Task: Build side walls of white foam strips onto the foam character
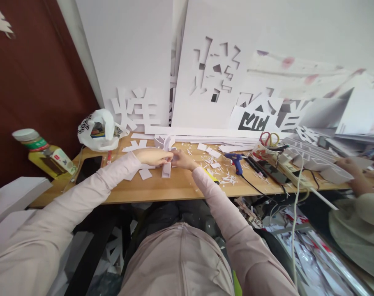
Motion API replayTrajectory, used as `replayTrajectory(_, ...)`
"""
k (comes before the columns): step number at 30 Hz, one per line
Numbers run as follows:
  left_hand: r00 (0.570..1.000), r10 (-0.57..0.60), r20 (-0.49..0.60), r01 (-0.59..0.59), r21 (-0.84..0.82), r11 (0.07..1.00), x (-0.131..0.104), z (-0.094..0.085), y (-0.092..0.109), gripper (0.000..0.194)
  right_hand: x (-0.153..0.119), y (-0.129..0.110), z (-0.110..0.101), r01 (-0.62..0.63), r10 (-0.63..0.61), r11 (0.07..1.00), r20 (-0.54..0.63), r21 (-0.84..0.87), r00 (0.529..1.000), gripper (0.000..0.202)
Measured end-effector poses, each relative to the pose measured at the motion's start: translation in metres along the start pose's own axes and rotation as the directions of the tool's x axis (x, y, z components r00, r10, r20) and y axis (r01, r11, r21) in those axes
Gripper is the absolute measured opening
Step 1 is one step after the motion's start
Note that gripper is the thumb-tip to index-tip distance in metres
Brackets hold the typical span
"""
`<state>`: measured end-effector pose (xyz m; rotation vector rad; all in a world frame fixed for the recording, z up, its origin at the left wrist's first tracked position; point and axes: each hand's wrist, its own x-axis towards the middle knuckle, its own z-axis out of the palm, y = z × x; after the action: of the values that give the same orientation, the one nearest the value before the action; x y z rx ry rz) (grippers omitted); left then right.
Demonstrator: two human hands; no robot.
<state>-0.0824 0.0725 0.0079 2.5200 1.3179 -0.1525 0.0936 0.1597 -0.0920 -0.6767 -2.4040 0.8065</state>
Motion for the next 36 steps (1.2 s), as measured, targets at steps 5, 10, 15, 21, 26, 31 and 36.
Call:
replayTrajectory(5, 0.998, -0.049, -0.03, 0.051, 0.064, 0.997, -0.003, 0.001, 0.006, 0.023, -0.002, 0.0, -0.004, 0.017, -0.017, 1.0, 0.019, 0.005, 1.0, 0.025)
replayTrajectory(10, 0.994, -0.085, -0.069, 0.093, 0.135, 0.986, -0.01, 0.006, 0.011, 0.027, -0.003, 0.004, -0.003, 0.02, -0.021, 1.0, 0.031, 0.02, 0.999, 0.029)
replayTrajectory(15, 0.991, -0.102, -0.089, 0.118, 0.206, 0.971, -0.013, 0.008, 0.019, 0.027, -0.002, 0.014, -0.001, 0.017, -0.018, 0.999, 0.014, 0.034, 1.0, 0.038)
replayTrajectory(21, 0.986, -0.128, -0.106, 0.153, 0.275, 0.949, -0.01, 0.006, 0.03, 0.026, -0.001, 0.019, -0.001, 0.029, -0.029, 0.998, 0.0, 0.062, 1.0, 0.037)
replayTrajectory(26, 0.981, -0.152, -0.122, 0.182, 0.298, 0.937, -0.008, 0.008, 0.037, 0.027, -0.002, 0.021, 0.0, 0.049, -0.048, 0.995, -0.008, 0.09, 0.999, 0.037)
replayTrajectory(31, 0.979, -0.155, -0.133, 0.188, 0.291, 0.938, -0.008, 0.011, 0.037, 0.025, -0.002, 0.024, 0.002, 0.062, -0.061, 0.992, -0.014, 0.106, 0.998, 0.039)
replayTrajectory(36, 0.975, -0.173, -0.141, 0.206, 0.261, 0.943, -0.006, 0.01, 0.038, 0.021, -0.002, 0.025, 0.001, 0.069, -0.068, 0.992, -0.015, 0.105, 0.998, 0.039)
